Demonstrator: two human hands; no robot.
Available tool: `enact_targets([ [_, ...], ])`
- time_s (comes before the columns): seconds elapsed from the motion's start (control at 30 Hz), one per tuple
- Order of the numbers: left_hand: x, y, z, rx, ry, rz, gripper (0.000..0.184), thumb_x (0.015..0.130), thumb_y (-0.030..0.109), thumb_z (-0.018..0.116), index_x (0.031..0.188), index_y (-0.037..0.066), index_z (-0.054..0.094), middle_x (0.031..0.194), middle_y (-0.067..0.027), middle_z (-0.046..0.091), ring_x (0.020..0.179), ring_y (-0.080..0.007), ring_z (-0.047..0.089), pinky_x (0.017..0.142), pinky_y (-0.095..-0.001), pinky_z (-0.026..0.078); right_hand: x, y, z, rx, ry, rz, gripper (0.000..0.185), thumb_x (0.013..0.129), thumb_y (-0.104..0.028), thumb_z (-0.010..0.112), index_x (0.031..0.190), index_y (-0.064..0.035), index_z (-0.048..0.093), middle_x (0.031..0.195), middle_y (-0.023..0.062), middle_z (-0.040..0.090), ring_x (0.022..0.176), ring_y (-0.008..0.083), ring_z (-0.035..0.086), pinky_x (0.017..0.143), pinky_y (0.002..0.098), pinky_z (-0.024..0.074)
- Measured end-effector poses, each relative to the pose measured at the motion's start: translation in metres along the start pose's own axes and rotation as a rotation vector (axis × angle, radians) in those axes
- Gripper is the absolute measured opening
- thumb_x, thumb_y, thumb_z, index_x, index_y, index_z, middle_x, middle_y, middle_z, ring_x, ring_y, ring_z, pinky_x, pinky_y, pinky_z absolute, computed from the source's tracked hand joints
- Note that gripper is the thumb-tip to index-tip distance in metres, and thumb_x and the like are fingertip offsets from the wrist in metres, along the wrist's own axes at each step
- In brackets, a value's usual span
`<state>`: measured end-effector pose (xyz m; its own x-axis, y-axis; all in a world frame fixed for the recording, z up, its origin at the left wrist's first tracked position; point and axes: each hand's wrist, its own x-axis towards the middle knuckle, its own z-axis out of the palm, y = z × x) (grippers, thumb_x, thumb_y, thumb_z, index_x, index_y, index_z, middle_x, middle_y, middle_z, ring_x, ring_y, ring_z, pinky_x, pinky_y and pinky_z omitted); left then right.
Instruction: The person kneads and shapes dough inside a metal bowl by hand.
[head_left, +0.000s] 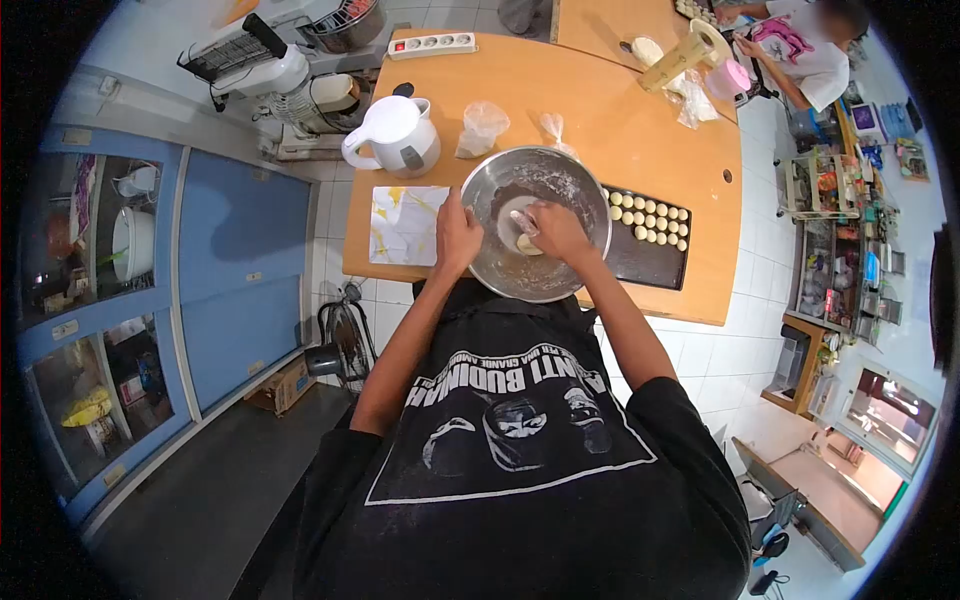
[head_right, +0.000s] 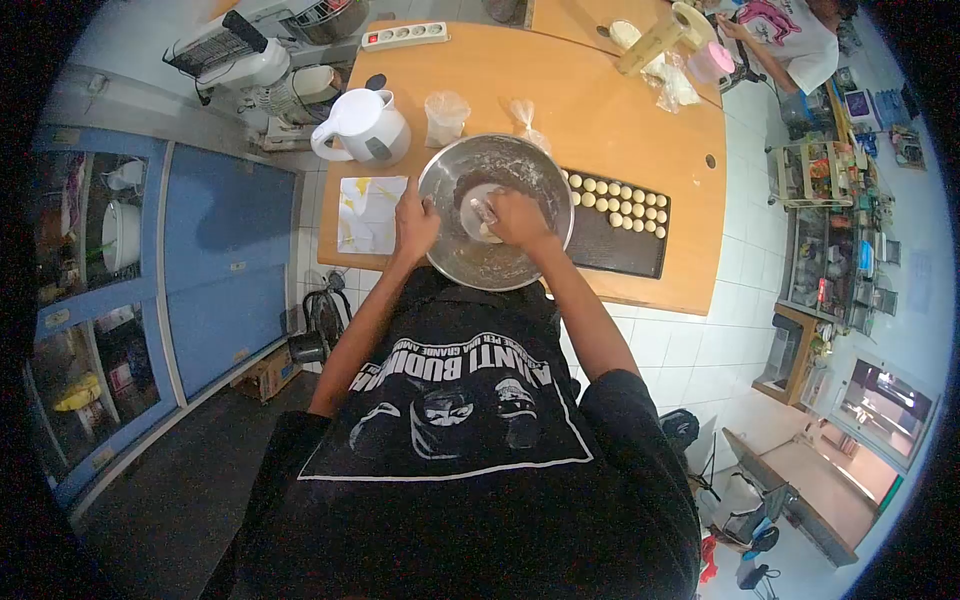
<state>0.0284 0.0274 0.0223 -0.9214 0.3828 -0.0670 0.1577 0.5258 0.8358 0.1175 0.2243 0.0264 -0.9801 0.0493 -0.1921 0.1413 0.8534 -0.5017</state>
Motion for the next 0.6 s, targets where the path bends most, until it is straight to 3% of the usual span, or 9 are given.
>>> enact_targets([
  [0.17,0.0,-0.007,0.003,0.01,0.027,0.055,0.053,0.09,-0.004,0.058,0.141,-0.01,0.045,0.125,-0.0349,0.06,0.118,-0.0513,0.056,0.102,-0.0542,0.044,0.004,0.004,0.038,-0.11,-0.003,-0.047,0.035,0.102,-0.035,0.055,0.113,-0.0033,0.063,0.109,0.0212,0.068,0.099,0.0421,0.066,0.087,0.0513,0.0537],
  [0.23,0.001,-0.01,0.004,0.01,0.028,0.047,0.052,0.09,-0.004,0.058,0.14,-0.01,0.045,0.125,-0.035,0.06,0.117,-0.0515,0.056,0.101,-0.0545,0.045,0.001,0.0,0.042,-0.243,0.052,-0.172,0.036,0.102,-0.035,0.053,0.122,-0.0052,0.058,0.122,0.0214,0.064,0.109,0.042,0.064,0.092,0.055,0.0505],
  [0.33,0.002,-0.009,0.005,0.005,0.031,0.039,0.051,0.09,-0.004,0.058,0.139,-0.01,0.046,0.124,-0.0349,0.06,0.116,-0.0521,0.057,0.1,-0.0549,0.045,-0.001,-0.009,0.043,-0.235,0.096,-0.148,0.037,0.102,-0.036,0.053,0.124,-0.0069,0.056,0.129,0.0225,0.058,0.117,0.0426,0.059,0.096,0.0601,0.046],
  [0.47,0.001,-0.014,0.007,0.003,0.063,0.077,0.046,0.089,-0.006,0.055,0.135,-0.004,0.051,0.117,-0.0335,0.065,0.112,-0.0532,0.061,0.093,-0.0533,0.049,0.005,-0.015,0.036,-0.251,0.087,-0.157,0.038,0.102,-0.037,0.053,0.127,-0.0087,0.058,0.131,0.0229,0.058,0.124,0.0395,0.056,0.1,0.0604,0.0443],
  [0.6,0.0,-0.004,0.003,-0.042,0.087,0.12,0.045,0.089,-0.007,0.055,0.133,-0.003,0.051,0.114,-0.0321,0.067,0.11,-0.0521,0.063,0.092,-0.0523,0.05,0.016,-0.017,0.031,-0.328,0.084,-0.134,0.039,0.102,-0.04,0.052,0.127,-0.011,0.058,0.128,0.0197,0.056,0.121,0.0358,0.054,0.095,0.0586,0.0438],
])
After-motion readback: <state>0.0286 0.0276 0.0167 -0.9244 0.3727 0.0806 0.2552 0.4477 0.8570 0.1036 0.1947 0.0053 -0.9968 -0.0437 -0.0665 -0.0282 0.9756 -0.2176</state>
